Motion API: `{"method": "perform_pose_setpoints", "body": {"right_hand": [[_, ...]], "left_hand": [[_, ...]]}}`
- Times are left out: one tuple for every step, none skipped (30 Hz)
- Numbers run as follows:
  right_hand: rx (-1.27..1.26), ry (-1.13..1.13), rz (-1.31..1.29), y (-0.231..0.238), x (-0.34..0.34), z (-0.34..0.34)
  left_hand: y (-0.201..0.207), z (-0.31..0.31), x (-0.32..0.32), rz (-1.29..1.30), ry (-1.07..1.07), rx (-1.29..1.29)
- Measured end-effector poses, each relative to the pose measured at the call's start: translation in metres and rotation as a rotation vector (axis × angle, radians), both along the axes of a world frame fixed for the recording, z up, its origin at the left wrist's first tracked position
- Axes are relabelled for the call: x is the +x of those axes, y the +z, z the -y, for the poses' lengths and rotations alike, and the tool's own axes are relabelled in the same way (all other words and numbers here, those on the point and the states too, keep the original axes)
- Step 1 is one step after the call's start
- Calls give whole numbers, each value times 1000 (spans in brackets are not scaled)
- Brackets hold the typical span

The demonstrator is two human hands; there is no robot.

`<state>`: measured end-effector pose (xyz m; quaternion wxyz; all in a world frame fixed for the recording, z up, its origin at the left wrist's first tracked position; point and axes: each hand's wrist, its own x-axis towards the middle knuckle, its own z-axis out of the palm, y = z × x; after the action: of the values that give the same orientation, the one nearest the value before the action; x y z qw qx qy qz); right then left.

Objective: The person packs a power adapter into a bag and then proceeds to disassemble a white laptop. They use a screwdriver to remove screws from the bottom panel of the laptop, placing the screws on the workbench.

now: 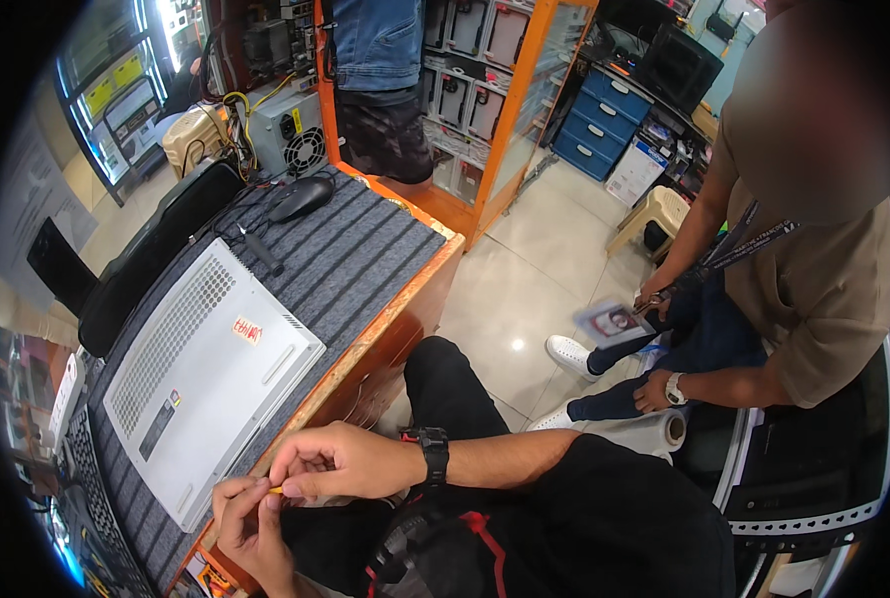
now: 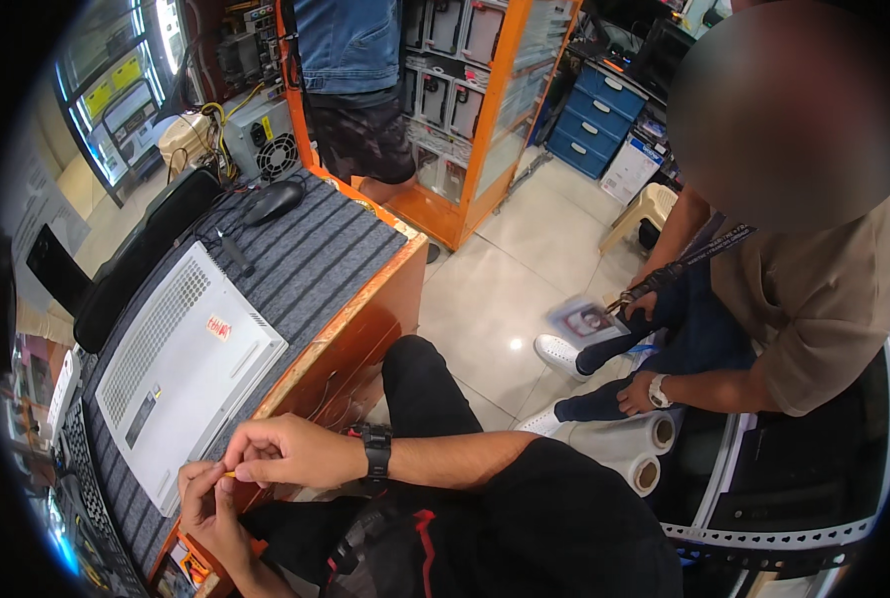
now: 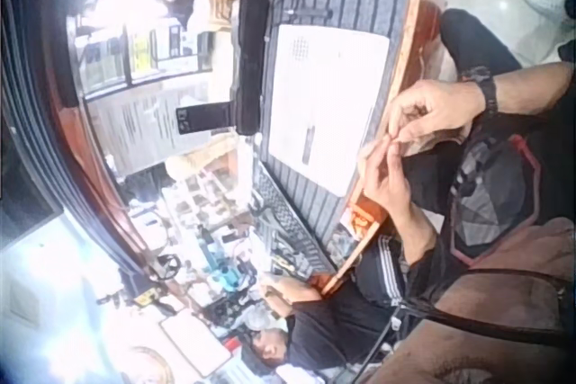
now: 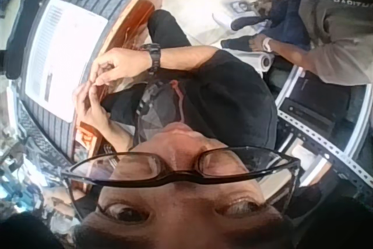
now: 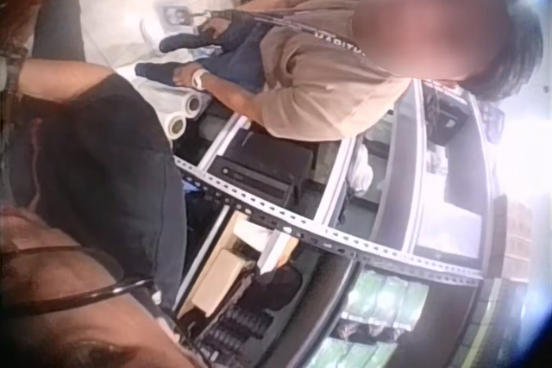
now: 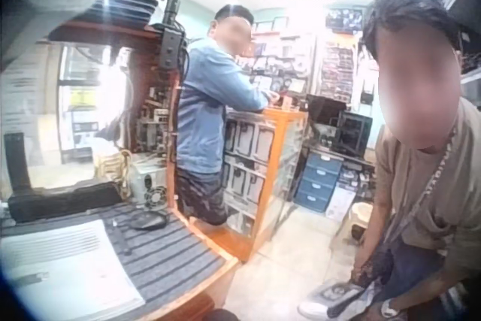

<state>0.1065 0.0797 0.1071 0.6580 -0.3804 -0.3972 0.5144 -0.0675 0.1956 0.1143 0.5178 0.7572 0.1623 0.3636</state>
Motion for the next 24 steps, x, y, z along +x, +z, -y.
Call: {"method": "perform_pose_setpoints", "body": {"right_hand": [[10,-2,-109,-2,2,0],[20,-4,-219,-5,4,-1],[37,-4,-236,-7,6,-1],[54,-4,-252,-10,9,-2],[71,-2,-269,-11,11,-2],[48,-5,-299,-6,7,-1],[45,-6,-258,-3,7,0],[41,-3,-216,-1,9,1],[41,19,-189,3,4,-1],[155,-108,146,0,5,-3],[287,-239,469,-5,2,-2],[299,-248,503,-2,-6,0],[329,-320,657,-3,-11,2],[351,-476,706,-9,-18,-6],[329,-616,714,-30,-41,-3],[166,-635,469,-51,-72,18],[-18,-667,250,-59,-90,40],[-138,-577,234,-66,-75,46],[-112,-478,328,-56,-33,56],[-91,-559,389,-56,-30,93],[29,-526,446,-61,21,78],[-50,-550,425,-76,7,120],[92,-628,604,-71,25,119],[123,-613,619,-63,37,111]], "left_hand": [[1,-1,0,-18,-9,-7],[1,0,2,-24,-1,42],[1,1,4,-27,8,88],[1,1,7,-30,19,135],[1,3,10,-30,48,153],[2,6,11,-38,78,172],[2,8,12,-45,110,190],[-3,8,16,-27,116,163],[-5,7,11,-23,142,142],[-8,7,16,15,139,170],[-11,7,12,22,72,134],[-15,7,13,61,36,16],[-22,16,11,88,1,-136],[-26,24,25,197,88,-225],[-40,42,34,263,201,-333],[-69,78,31,201,327,-387],[-82,108,22,142,439,-437],[-75,103,11,106,304,-409],[-75,81,16,137,120,-348],[-77,80,-13,133,86,-192],[-68,51,-23,119,103,3],[-86,85,-73,163,144,-116],[-84,74,-76,242,155,-205],[-74,58,-84,177,153,-170]]}}
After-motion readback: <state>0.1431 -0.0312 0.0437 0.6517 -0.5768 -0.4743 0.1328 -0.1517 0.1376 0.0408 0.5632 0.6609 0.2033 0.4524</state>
